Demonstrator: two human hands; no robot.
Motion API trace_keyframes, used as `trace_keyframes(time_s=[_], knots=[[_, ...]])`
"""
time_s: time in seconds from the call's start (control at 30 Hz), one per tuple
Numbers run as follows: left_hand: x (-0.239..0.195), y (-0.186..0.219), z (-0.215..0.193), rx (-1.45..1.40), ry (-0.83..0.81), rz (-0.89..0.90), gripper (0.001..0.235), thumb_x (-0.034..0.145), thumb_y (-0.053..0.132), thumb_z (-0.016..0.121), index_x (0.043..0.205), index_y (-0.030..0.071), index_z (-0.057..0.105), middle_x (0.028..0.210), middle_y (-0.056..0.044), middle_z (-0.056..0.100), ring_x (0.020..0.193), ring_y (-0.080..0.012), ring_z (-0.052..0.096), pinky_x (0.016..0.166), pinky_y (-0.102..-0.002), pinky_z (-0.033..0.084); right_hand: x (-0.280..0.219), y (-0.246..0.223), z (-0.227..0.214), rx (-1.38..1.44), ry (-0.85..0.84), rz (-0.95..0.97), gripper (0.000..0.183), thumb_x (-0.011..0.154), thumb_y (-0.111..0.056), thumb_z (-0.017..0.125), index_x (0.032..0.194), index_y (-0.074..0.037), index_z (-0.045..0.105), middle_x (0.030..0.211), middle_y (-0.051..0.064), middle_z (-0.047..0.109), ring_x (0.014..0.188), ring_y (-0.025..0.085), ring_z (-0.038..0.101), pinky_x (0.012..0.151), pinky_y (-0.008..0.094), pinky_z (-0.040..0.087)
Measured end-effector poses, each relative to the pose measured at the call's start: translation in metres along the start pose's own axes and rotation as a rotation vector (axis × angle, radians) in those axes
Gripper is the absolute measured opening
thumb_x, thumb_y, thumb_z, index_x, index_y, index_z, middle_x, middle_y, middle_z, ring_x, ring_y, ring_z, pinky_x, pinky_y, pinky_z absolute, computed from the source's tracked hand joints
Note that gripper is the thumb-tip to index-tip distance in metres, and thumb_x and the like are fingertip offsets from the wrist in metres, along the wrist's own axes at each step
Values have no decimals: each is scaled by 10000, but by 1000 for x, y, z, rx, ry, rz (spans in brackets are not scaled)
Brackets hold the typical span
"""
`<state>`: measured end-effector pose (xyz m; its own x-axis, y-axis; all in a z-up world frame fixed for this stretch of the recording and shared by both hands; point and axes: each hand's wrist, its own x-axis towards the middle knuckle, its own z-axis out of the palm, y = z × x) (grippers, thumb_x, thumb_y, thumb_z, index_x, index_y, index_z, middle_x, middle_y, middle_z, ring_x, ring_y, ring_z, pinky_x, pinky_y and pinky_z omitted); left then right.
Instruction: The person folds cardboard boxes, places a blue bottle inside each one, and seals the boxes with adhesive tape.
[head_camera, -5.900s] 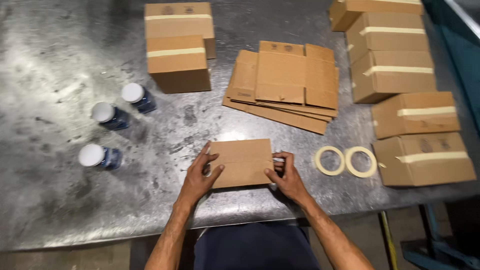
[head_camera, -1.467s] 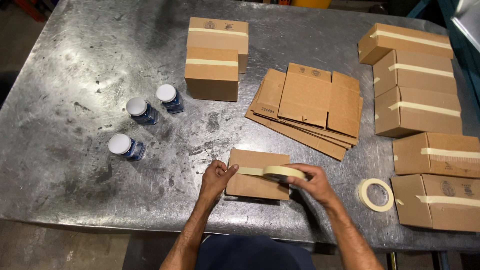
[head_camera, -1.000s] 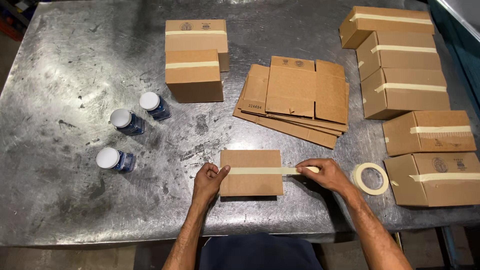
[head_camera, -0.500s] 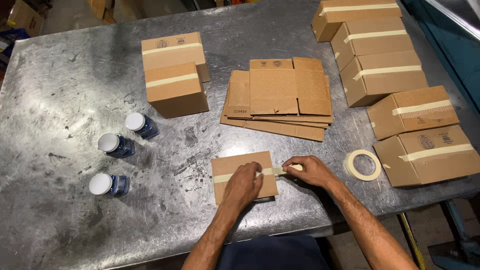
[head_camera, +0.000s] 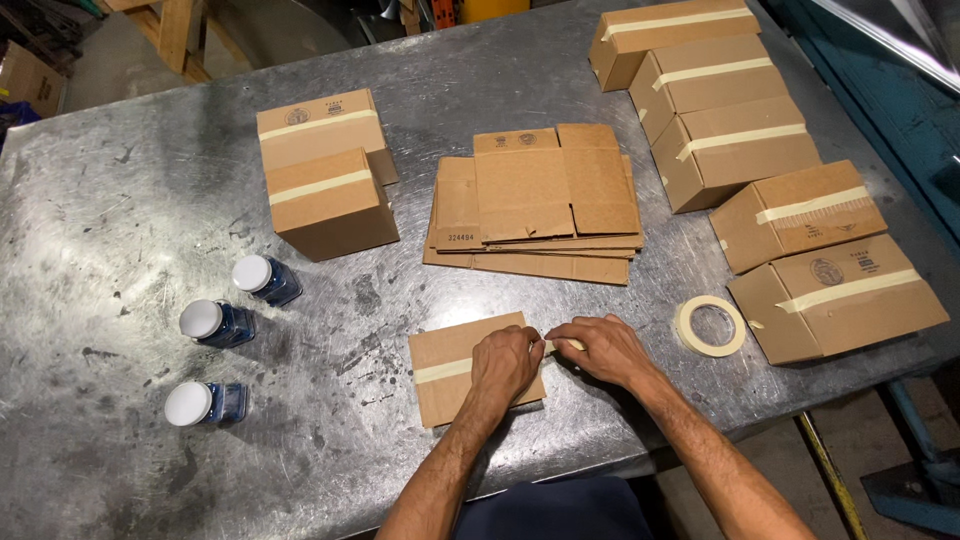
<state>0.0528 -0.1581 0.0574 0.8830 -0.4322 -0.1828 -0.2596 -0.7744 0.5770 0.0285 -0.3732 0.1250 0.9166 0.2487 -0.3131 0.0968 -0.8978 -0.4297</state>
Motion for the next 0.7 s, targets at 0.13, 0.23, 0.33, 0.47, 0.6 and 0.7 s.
trace_keyframes(time_s=[0.13, 0.23, 0.33, 0.47, 0.6, 0.7], knots=[[-10, 8, -18, -22, -22, -24, 303, 1043, 438, 602, 1116, 221, 801, 994, -93, 781, 1053, -359, 787, 901, -540, 651, 4, 11, 22, -20, 22, 6, 271, 1096, -516, 537, 1211, -368, 732, 1103, -17, 806, 1159, 241, 754, 1031, 402, 527], [-15, 15, -24, -38, 34, 7, 263, 1036, 406, 626, 1070, 220, 809, 965, -81, 783, 1032, -350, 783, 890, -532, 654, 13, 13, 33, -118, 56, 41, 275, 1093, -565, 509, 1158, -378, 699, 1081, -39, 789, 1141, 218, 753, 982, 402, 532], [-20, 17, -26, -38, 88, 31, 240, 1033, 370, 646, 1059, 230, 839, 924, -73, 778, 982, -327, 782, 871, -496, 659, 20, 16, 45, -89, 48, 84, 314, 1068, -593, 505, 1129, -362, 710, 1092, -30, 806, 1136, 242, 765, 978, 417, 558], [-24, 18, -25, -13, 37, 46, 290, 1045, 433, 617, 1181, 290, 831, 976, -27, 782, 1009, -290, 761, 887, -507, 664, 26, 46, 56, -218, 133, 234, 326, 1051, -515, 502, 1180, -386, 773, 1029, -33, 837, 1032, 226, 806, 954, 420, 565], [-18, 6, 0, 125, 54, 87, 350, 1068, 420, 573, 1295, 263, 790, 980, -27, 781, 1012, -250, 761, 858, -485, 671, 17, 61, 55, -367, 253, 224, 352, 1109, -475, 456, 1341, -309, 663, 1004, -10, 826, 973, 210, 808, 938, 421, 554], [-39, 50, -49, 127, 30, 41, 722, 1041, 289, 630, 1667, -16, 438, 1066, -201, 799, 1089, -366, 760, 973, -610, 640, -6, 63, 52, -566, 257, 227, 652, 1118, -440, 426, 1714, -234, 260, 993, 40, 841, 1035, 239, 804, 995, 431, 490]])
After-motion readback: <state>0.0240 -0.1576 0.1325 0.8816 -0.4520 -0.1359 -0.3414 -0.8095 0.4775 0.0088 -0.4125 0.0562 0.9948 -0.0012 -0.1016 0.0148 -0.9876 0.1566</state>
